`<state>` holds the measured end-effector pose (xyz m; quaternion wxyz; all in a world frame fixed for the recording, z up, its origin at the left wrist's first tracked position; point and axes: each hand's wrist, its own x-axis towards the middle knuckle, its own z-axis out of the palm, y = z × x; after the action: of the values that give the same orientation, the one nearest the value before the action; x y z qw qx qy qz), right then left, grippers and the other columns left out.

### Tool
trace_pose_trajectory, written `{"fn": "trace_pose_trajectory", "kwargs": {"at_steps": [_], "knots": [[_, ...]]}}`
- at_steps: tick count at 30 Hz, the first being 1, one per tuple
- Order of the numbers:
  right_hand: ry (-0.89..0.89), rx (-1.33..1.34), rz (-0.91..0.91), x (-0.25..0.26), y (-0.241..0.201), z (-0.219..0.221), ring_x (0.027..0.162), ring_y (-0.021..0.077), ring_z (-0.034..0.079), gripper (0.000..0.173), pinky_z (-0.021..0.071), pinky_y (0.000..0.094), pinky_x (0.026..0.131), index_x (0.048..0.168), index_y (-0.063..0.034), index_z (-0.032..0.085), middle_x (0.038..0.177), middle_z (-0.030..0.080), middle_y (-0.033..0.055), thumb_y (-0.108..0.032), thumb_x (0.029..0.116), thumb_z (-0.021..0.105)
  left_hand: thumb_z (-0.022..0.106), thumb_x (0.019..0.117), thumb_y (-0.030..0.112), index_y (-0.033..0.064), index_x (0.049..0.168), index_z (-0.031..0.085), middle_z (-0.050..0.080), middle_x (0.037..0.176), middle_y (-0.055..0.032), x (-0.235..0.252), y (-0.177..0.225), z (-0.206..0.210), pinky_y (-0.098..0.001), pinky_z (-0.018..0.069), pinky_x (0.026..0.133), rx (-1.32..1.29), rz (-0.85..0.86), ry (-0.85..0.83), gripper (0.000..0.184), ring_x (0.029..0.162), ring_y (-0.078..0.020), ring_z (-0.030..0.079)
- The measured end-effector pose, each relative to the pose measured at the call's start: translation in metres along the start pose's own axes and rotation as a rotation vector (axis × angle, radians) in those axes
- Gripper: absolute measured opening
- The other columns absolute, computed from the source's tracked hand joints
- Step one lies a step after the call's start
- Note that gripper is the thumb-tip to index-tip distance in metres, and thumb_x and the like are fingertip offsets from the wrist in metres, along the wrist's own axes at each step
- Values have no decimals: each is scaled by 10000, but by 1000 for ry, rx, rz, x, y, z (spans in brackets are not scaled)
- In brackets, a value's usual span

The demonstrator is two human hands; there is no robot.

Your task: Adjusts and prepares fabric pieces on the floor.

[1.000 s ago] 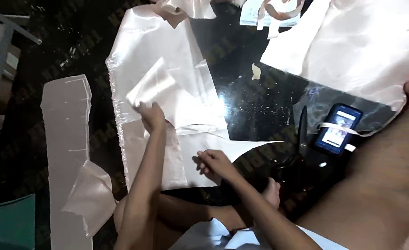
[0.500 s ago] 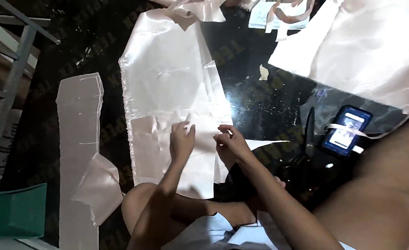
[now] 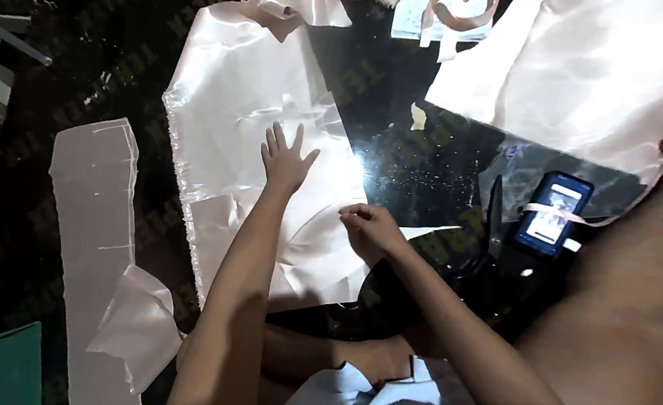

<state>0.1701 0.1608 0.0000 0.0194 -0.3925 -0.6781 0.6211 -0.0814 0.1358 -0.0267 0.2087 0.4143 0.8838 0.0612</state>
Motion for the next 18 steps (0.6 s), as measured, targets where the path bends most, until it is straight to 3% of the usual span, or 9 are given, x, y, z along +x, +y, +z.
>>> {"fn": "trace_pose_trajectory", "kwargs": {"at_steps": [2,5,8,12,13,15,16,18], "knots": [[35,10,-34,7,4,-13,912,155,675,203,559,361,857,1183,-14,696,1076,718,116,-118,1022,627,407,998,714,314,1659,212,-35,1713,-250,16,2,-7,-699,58,1220,-40,-28,18,797,1575,-474,-36],[36,-33,28,2,10,-22,811,156,629,204,543,364,776,1190,-38,697,987,690,106,-102,1000,661,421,1003,698,314,1664,188,-27,1717,-237,31,6,-15,-689,80,1222,-72,-80,18,799,1578,-464,-21],[-1,-103,69,-9,19,-17,739,155,599,182,530,369,731,1158,-38,713,903,671,101,-107,995,669,429,1003,690,308,1655,230,74,1716,-225,25,6,-10,-646,148,1221,-67,-73,75,782,1580,-437,75],[7,-131,143,-41,32,-8,784,149,638,179,541,362,771,1140,-48,721,942,702,100,-151,1007,660,387,1016,690,283,1664,200,7,1726,-207,-5,-5,13,-621,42,1249,-45,19,64,788,1595,-395,-19],[16,-129,154,-50,36,-6,790,143,645,180,545,356,776,1140,-51,721,952,708,98,-156,1006,662,423,1012,675,274,1663,211,42,1726,-199,-11,-7,15,-619,60,1249,-74,41,74,793,1596,-389,9],[34,-121,164,-62,41,-3,784,143,640,190,546,354,771,1153,-49,715,962,706,104,-150,1000,664,599,978,570,201,1644,284,280,1665,-207,-17,-7,10,-643,236,1182,-172,61,148,824,1535,-415,248],[46,-119,166,-65,43,-2,774,147,630,197,541,355,761,1158,-43,706,952,695,108,-146,995,672,675,949,511,151,1625,327,416,1574,-218,-16,-4,3,-650,326,1110,-215,40,184,842,1444,-430,382],[79,-128,172,-69,43,0,756,159,615,205,535,362,735,1137,-21,677,915,667,112,-146,975,696,737,911,470,70,1542,448,554,1412,-220,-9,3,-10,-640,391,1024,-266,-61,190,801,1307,-424,505]]}}
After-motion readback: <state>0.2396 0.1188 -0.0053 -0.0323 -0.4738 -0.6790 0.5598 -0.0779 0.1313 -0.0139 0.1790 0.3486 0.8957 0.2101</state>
